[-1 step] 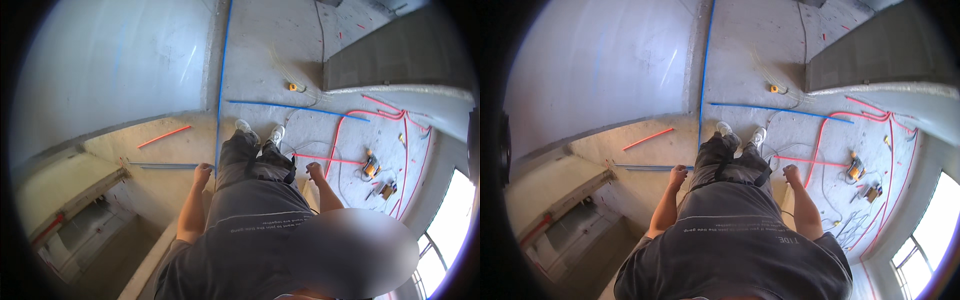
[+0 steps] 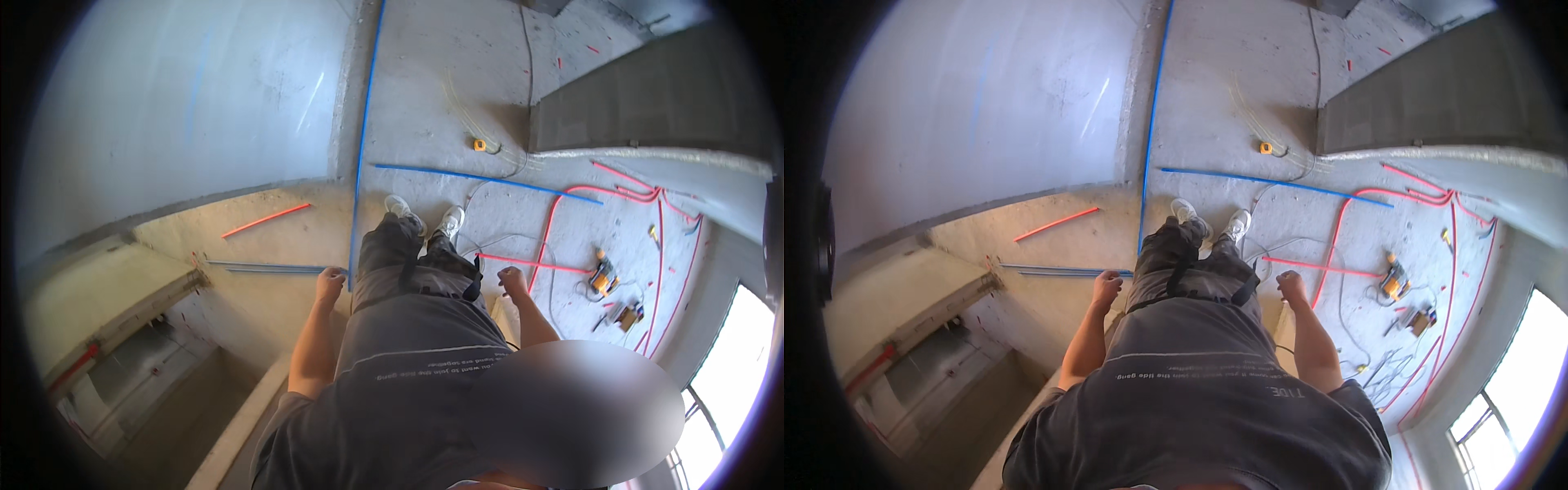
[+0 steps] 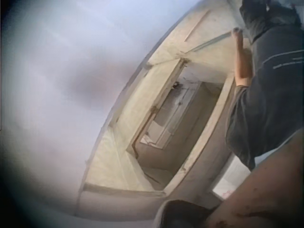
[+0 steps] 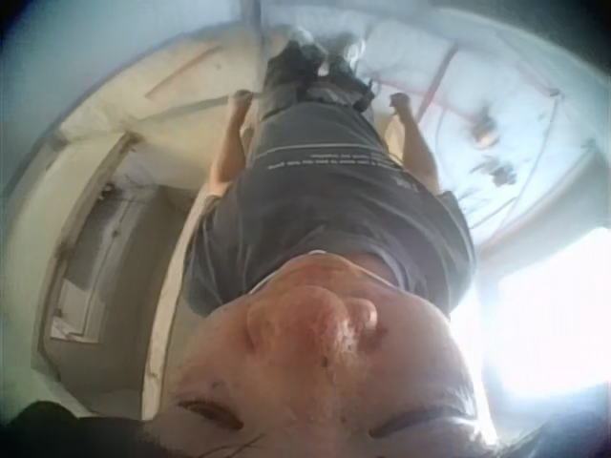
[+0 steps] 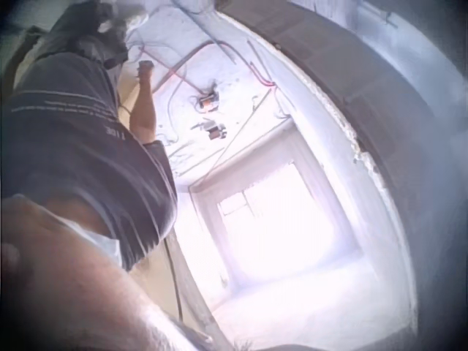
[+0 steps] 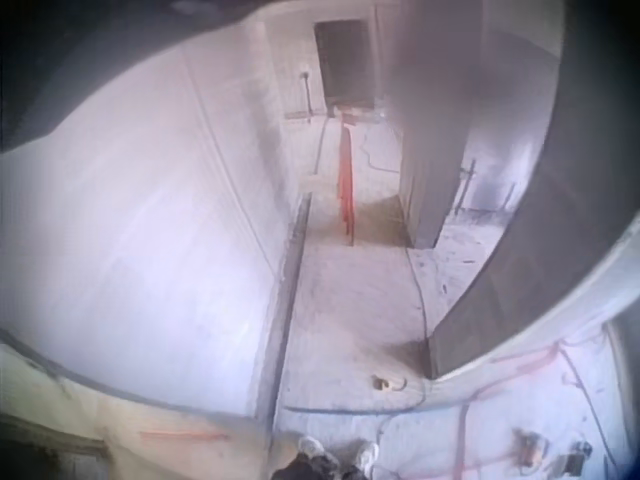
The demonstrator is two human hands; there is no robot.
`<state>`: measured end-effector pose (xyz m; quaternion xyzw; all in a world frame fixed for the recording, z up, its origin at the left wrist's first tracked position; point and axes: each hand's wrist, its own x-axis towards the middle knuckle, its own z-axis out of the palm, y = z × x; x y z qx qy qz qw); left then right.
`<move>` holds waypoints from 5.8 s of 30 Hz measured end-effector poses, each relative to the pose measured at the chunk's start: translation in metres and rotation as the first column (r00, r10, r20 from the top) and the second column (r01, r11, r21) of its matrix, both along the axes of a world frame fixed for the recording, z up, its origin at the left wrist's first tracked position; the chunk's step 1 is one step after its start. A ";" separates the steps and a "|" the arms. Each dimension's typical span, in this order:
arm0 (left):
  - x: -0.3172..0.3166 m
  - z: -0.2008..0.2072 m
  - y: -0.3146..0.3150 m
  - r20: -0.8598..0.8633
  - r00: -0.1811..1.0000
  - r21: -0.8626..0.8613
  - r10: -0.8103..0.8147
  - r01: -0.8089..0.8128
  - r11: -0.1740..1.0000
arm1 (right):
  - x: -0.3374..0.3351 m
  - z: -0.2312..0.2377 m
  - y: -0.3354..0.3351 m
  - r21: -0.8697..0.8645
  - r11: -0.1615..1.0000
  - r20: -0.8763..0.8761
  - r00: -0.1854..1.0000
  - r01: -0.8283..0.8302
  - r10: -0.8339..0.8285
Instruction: The person walks around a construction site, picks up a blue pipe, and marks the floor with chalk along the pipe's path. The person then uses a tool to cut the pipe and continues to mark the floor.
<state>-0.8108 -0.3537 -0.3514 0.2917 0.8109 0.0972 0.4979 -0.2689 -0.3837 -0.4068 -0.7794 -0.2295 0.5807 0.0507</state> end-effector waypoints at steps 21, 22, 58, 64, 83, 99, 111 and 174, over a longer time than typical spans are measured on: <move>-0.049 -0.055 0.051 0.244 0.626 -0.018 0.741 -0.761 0.649 | -0.077 0.035 0.404 0.264 0.920 0.099 0.957 -0.290 0.273; -0.046 -0.051 0.062 0.253 0.573 -0.055 0.780 -0.796 0.603 | -0.083 0.035 0.434 0.225 0.924 0.124 0.950 -0.309 0.288; 0.792 -0.076 0.772 -0.181 -0.441 0.124 0.879 -0.897 -0.424 | -0.289 -0.020 1.081 0.001 -0.741 0.054 -0.740 -0.671 0.670; 0.804 -0.027 0.866 -0.037 -0.977 -0.292 0.210 -0.191 -0.937 | -0.353 -0.011 0.998 0.107 -0.878 0.030 -0.881 -0.467 0.473; 0.763 -0.125 0.703 0.116 -0.956 0.031 0.269 -0.268 -0.963 | -0.314 -0.054 0.875 0.054 -0.945 0.236 -0.915 -0.324 0.327; 0.727 -0.452 0.461 -0.430 -0.714 0.239 0.552 -0.680 -0.693 | -0.224 -0.341 0.726 0.297 -0.948 0.336 -0.916 -0.118 0.219; 0.702 -0.680 0.305 -0.626 -0.646 0.480 0.436 -0.760 -0.437 | -0.194 -0.645 0.590 0.572 -0.705 0.074 -0.830 -0.419 0.553; 0.810 -0.716 0.256 -0.557 0.251 -0.278 0.792 -0.955 0.107 | -0.164 -0.716 0.604 0.834 -0.523 0.199 -0.789 -0.175 0.581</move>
